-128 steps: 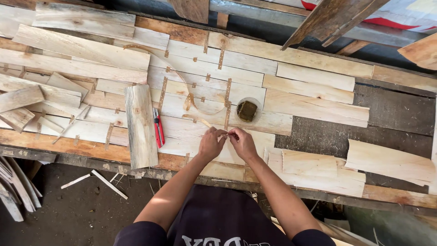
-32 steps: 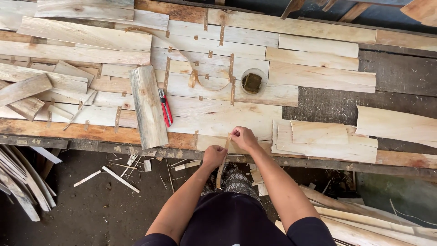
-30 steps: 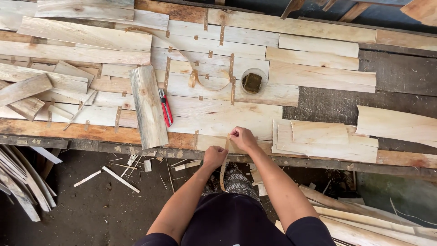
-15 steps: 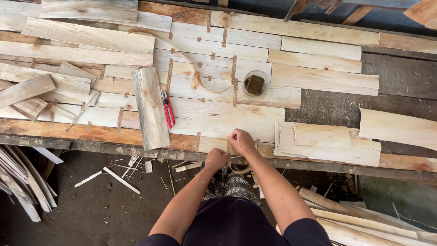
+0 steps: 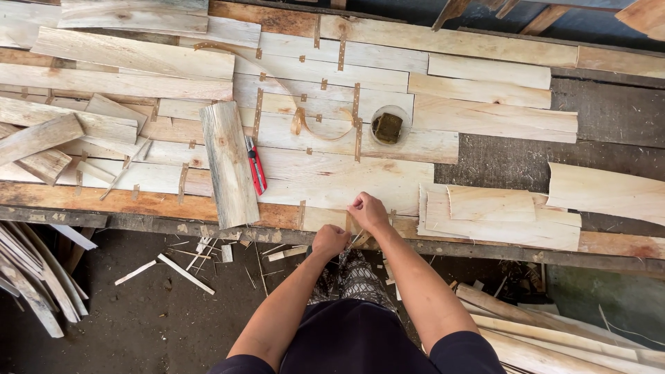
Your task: The recorder is applying adhesive to small strips of wood veneer and assembling them onto a larger surface in a pattern.
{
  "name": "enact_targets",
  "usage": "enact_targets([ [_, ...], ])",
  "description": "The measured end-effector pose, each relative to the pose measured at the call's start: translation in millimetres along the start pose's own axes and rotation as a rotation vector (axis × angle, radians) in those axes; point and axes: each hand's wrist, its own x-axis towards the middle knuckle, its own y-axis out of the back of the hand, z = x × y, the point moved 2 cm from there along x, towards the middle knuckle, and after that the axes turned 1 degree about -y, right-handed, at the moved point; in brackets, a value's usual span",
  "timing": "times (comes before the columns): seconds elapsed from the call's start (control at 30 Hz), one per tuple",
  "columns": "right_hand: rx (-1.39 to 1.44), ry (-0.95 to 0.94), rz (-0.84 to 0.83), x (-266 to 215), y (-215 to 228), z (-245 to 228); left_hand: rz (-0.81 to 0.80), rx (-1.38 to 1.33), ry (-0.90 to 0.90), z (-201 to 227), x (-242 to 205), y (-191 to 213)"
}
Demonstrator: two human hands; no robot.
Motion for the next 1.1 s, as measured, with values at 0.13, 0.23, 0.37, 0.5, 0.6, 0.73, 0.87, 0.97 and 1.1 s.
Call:
enact_targets([
  [0.13,-0.025,-0.017,0.004,1.8,-1.4,-5.0,0.012,0.013,-0.003,0.8,1.3,1.0],
  [0.23,-0.053,-0.044,-0.014,2.9,0.6,-2.8,0.008,0.048,0.018,0.9,-0.1,0.4],
  [0.37,-0.033,-0.019,-0.061,4.1,0.7,0.5,-0.012,0.041,0.008,-1.3,3.7,-0.2],
  [0.5,-0.028,-0.010,-0.083,6.7,0.9,1.1,-0.016,0.024,-0.028,-3.5,7.5,-3.3],
  [0.6,-0.019,-0.039,-0.108,5.6,-0.7,1.7,-0.026,0.001,-0.022,1.7,7.1,-6.6],
  [0.73,-0.038,-0.074,-0.105,5.7,0.6,-7.3,-0.038,0.044,0.021,5.3,7.8,-18.4],
  [0.87,-0.086,-0.149,-0.104,12.5,-1.7,-7.2,0.162,0.214,-0.222,19.2,7.7,-23.1],
  [0.97,-0.107,-0.177,-0.115,18.7,-3.0,-6.9,0.120,0.352,-0.218,26.6,15.3,-26.8],
  [1.1,-0.142,-0.248,-0.168,24.5,-2.4,-12.3,0.053,0.506,-0.222,29.5,17.5,-26.9],
])
